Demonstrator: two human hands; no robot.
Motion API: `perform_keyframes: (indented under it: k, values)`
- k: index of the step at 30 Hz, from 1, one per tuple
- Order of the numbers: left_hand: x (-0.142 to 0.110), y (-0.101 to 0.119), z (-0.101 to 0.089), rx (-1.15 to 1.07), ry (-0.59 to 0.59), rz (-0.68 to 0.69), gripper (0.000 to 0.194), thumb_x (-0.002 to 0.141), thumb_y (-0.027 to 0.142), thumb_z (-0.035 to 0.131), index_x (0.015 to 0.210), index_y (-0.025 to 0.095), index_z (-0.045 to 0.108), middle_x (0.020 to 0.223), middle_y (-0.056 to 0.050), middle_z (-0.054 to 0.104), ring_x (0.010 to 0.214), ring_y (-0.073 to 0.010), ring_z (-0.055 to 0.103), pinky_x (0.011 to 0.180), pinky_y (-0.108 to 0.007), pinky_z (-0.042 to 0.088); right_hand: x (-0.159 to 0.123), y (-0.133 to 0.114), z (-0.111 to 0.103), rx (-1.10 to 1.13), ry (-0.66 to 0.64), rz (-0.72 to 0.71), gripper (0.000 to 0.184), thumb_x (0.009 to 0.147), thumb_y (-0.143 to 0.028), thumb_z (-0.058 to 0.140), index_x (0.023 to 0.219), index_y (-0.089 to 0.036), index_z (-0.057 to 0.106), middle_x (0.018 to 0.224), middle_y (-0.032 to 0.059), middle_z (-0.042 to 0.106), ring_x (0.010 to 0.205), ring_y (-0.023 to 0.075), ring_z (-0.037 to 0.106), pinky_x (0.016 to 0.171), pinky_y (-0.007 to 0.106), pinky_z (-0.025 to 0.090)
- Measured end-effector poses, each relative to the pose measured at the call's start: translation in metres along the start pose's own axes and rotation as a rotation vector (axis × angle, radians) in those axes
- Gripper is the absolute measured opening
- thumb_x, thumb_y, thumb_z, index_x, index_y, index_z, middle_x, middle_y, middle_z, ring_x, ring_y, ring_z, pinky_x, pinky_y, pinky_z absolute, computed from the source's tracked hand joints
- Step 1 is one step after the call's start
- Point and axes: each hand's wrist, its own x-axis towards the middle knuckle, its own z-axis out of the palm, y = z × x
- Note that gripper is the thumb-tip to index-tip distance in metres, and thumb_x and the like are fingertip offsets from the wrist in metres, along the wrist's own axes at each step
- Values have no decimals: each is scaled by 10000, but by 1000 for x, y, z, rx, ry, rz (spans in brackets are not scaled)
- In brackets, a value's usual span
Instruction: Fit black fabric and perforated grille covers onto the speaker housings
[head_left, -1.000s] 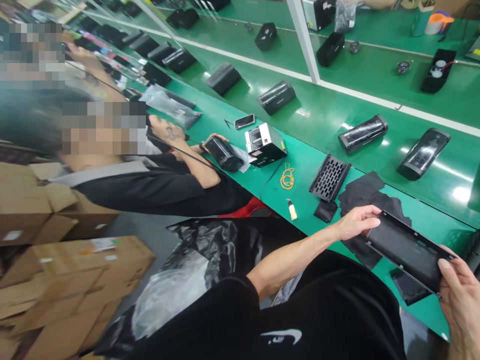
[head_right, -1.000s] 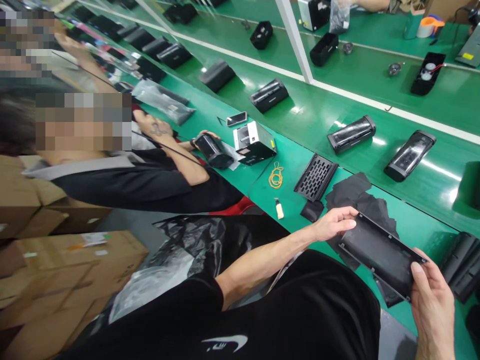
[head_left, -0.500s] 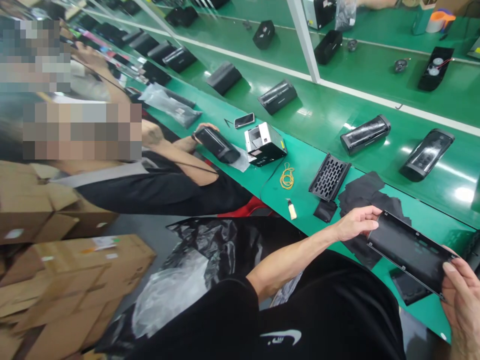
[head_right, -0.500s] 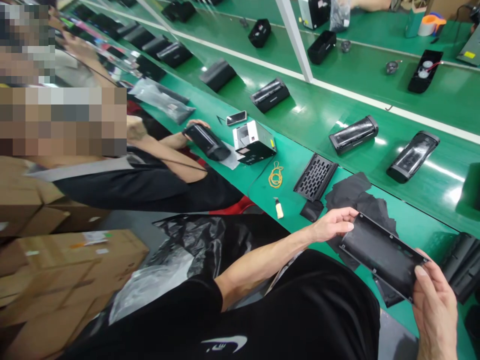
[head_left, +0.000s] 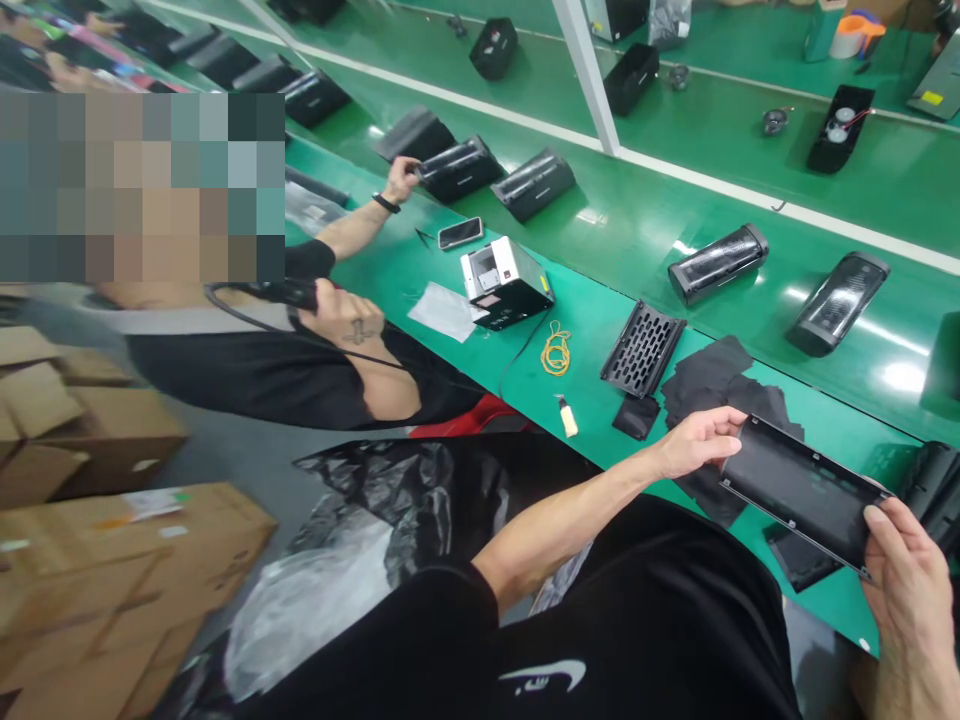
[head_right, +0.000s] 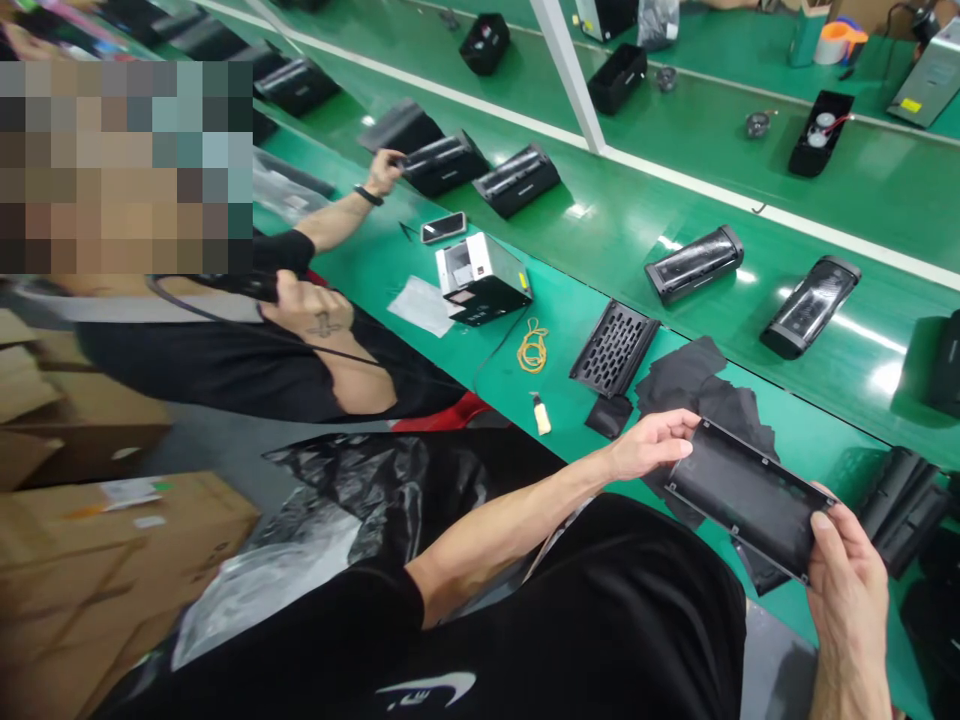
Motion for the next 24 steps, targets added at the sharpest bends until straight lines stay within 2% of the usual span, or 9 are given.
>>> perform_keyframes:
  k: [4,8,14,19,24]
  values:
    - [1,-1,-1,16,-1,8,618,724,516,898,1159,153,653,862,8,626,700,-84,536,651,-237,384,-1,1,-4,-50,-32,-21,511,662,-444,972,1026,-198,712,773,-27,646,601,108,521,537,216,443]
    - [4,-6,-3,7,-29,30,648,732,547,890,1187,151,652,884,0,634,699,-83,536,639,-236,384,-4,0,-7,-100,-37,-7,489,713,-459,947,1050,-204,701,797,-9,660,623,144,558,541,252,446]
    - [5,-7,-3,12,-46,68,668,731,576,896,1178,147,645,855,16,606,706,-81,530,658,-240,406,-7,-8,-3,-113,-22,17,536,651,-474,964,1030,-205,698,767,-2,639,591,145,538,502,254,430]
    - [-1,0,0,4,-51,73,636,758,554,896,1180,141,659,935,-22,648,790,-100,575,743,-258,450,-14,-19,0,-107,79,108,699,531,-484,1008,1108,-190,746,585,-80,414,455,64,307,388,193,271]
    - [-10,8,3,-6,-37,97,636,761,538,909,1205,145,679,1046,-79,695,947,-154,639,869,-292,493,-29,-37,3,-165,14,133,896,561,-535,1009,1346,-200,734,574,-98,254,415,58,218,336,193,179]
